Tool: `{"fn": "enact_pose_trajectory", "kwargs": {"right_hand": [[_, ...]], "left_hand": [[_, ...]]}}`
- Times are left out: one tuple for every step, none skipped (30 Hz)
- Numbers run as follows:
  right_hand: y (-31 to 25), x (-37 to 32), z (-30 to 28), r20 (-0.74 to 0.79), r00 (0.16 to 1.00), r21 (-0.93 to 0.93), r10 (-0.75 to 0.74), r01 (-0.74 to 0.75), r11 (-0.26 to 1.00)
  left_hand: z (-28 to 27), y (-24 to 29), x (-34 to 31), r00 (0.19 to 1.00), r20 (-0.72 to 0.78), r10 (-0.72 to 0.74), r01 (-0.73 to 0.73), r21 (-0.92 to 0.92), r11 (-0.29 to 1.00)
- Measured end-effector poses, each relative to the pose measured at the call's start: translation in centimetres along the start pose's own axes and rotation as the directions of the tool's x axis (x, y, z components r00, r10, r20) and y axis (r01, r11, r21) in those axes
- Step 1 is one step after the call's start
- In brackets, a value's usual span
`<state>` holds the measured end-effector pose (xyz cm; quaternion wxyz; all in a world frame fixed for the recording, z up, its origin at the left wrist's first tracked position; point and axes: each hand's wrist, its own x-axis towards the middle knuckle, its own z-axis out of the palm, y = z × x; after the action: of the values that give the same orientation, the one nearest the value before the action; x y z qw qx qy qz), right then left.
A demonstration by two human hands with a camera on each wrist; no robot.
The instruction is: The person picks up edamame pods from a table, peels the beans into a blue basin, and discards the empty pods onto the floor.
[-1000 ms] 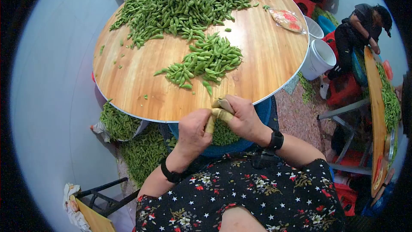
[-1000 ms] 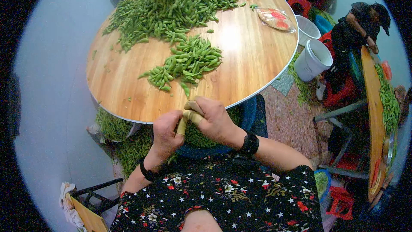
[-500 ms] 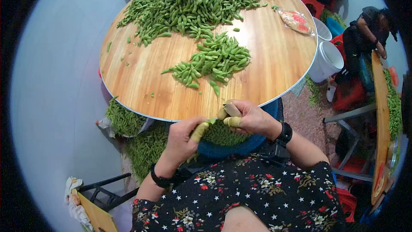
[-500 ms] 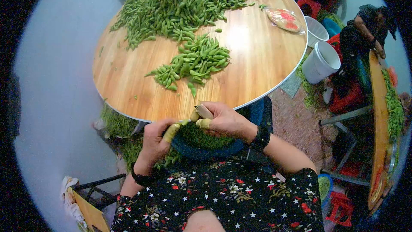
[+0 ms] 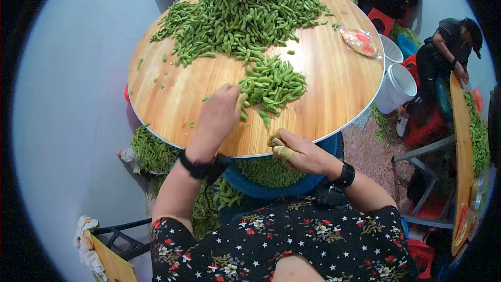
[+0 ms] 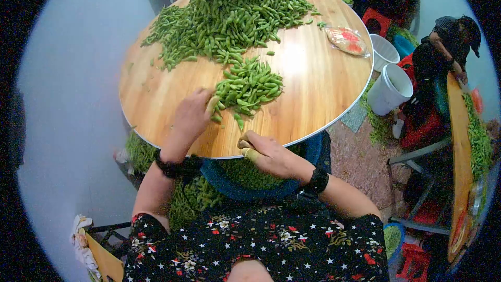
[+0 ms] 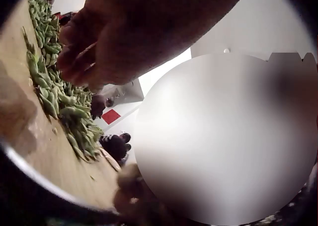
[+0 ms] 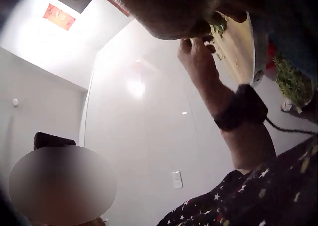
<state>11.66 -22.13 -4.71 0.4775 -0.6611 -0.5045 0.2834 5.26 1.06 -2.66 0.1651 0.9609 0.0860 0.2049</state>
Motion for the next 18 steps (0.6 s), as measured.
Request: {"fn": "enact_pose_trajectory", "kwargs": {"right_hand": [[0.1,0.0,0.0,0.027,0.999,0.019,0.028,-0.029,0.999],[0.1,0.0,-0.1,0.055,0.997,0.038,0.058,-0.060,0.997],[0.1,-0.2,-0.2,0.054,0.997,0.033,0.061,-0.063,0.997],[-0.1,-0.4,-0.3,0.042,0.996,0.049,0.077,-0.079,0.996],[-0.2,-0.6,-0.4,0.029,0.995,0.068,0.095,-0.096,0.993],[-0.5,-0.8,-0.5,0.027,0.995,0.073,0.099,-0.101,0.992],[-1.0,-0.7,-0.7,0.000,0.986,0.220,0.165,-0.161,0.962],[-1.2,-0.6,-0.7,-0.017,0.972,0.365,0.234,-0.212,0.907],[-1.1,-0.4,-0.5,-0.056,0.970,0.420,0.236,-0.192,0.887],[-1.2,-0.1,-0.4,-0.061,0.968,0.427,0.243,-0.194,0.883],[-1.4,0.2,-0.5,-0.055,0.969,0.490,0.240,-0.183,0.852],[-1.6,0.4,-0.4,-0.048,0.971,0.548,0.235,-0.171,0.819],[-1.4,0.6,-0.1,-0.050,0.972,0.579,0.231,-0.160,0.799],[-1.2,0.6,0.2,-0.050,0.971,0.582,0.232,-0.161,0.797],[-1.1,0.6,0.4,-0.042,0.973,0.607,0.226,-0.155,0.780],[-1.0,0.6,0.5,-0.036,0.975,0.629,0.220,-0.149,0.763],[-1.1,0.6,0.6,-0.036,0.975,0.630,0.221,-0.150,0.762],[-1.2,0.5,0.6,-0.026,0.976,0.651,0.216,-0.147,0.744]], "left_hand": [[1.1,-0.5,1.3,1.000,0.027,0.016,-0.017,0.034,0.999],[1.8,-1.0,2.0,0.998,0.055,0.030,-0.033,0.067,0.997],[2.0,-0.8,2.1,0.998,0.052,0.031,-0.034,0.062,0.998],[2.2,-0.6,2.0,0.997,0.023,0.074,-0.075,0.089,0.993],[2.4,-0.4,1.9,0.993,-0.003,0.117,-0.116,0.119,0.986],[2.2,0.1,1.4,0.993,0.004,0.118,-0.117,0.116,0.986],[1.5,1.0,0.5,0.999,0.020,0.043,-0.042,-0.054,0.998],[0.9,2.0,-0.5,0.998,0.052,-0.029,0.040,-0.221,0.975],[0.5,3.0,-1.5,0.998,0.063,-0.025,0.038,-0.222,0.974],[0.1,4.1,-2.5,1.000,0.025,-0.007,0.015,-0.346,0.938],[0.0,4.9,-3.5,1.000,-0.015,0.002,-0.009,-0.464,0.886],[0.1,5.5,-4.3,1.000,-0.008,0.003,-0.007,-0.465,0.885],[0.1,5.9,-5.0,1.000,0.017,-0.014,0.020,-0.513,0.858],[0.1,6.1,-5.6,0.999,0.041,-0.031,0.048,-0.558,0.829],[0.2,6.2,-6.0,0.999,0.038,-0.019,0.037,-0.553,0.833],[0.2,6.2,-6.2,0.999,0.039,-0.020,0.038,-0.553,0.832],[0.2,6.3,-6.3,0.996,0.070,-0.047,0.080,-0.579,0.811],[0.2,6.3,-6.4,0.992,0.103,-0.073,0.121,-0.604,0.788]]}}
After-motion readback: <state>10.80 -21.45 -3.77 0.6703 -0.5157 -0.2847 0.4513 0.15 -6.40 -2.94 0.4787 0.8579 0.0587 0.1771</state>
